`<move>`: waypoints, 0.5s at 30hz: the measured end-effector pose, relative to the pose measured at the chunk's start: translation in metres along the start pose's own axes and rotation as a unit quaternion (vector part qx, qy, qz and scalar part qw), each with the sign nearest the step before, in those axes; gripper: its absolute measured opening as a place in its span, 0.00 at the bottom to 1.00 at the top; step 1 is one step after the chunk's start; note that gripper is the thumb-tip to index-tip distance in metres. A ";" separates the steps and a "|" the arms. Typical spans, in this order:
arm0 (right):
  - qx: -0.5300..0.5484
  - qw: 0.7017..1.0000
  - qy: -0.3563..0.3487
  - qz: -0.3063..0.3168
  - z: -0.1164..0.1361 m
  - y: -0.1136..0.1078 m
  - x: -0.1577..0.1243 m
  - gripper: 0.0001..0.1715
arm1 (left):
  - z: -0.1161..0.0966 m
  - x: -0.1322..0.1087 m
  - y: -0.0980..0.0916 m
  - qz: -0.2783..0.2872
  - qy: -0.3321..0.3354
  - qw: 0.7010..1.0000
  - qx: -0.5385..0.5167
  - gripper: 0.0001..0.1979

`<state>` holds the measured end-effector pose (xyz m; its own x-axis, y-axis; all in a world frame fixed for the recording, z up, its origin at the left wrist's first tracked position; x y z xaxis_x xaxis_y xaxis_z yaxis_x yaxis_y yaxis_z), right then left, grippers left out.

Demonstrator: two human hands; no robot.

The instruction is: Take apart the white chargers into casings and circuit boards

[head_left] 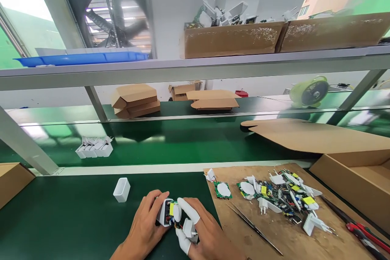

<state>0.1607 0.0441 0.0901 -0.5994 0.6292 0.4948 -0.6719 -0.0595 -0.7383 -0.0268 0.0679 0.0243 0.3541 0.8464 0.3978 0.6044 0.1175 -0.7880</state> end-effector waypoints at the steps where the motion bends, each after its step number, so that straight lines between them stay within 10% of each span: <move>1: -0.003 1.000 -0.002 0.003 0.001 0.000 0.000 0.50 | -0.001 0.000 -0.001 -0.003 0.006 1.000 0.009 0.30; 15: 0.006 1.000 -0.010 0.003 -0.006 0.013 -0.004 0.47 | -0.019 0.003 -0.012 -0.046 0.074 0.994 0.071 0.28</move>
<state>0.1572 0.0453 0.0755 -0.6121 0.6132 0.4993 -0.6735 -0.0733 -0.7355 -0.0194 0.0591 0.0442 0.4093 0.7450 0.5267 0.5362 0.2707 -0.7995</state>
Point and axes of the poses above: each hand's wrist, its own x-axis towards the middle knuckle, its own y-axis out of the palm, z = x × y, the point moved 6 cm from there along x, towards the middle knuckle, and after that the axes turned 6 degrees about z, right-handed, at the moved point
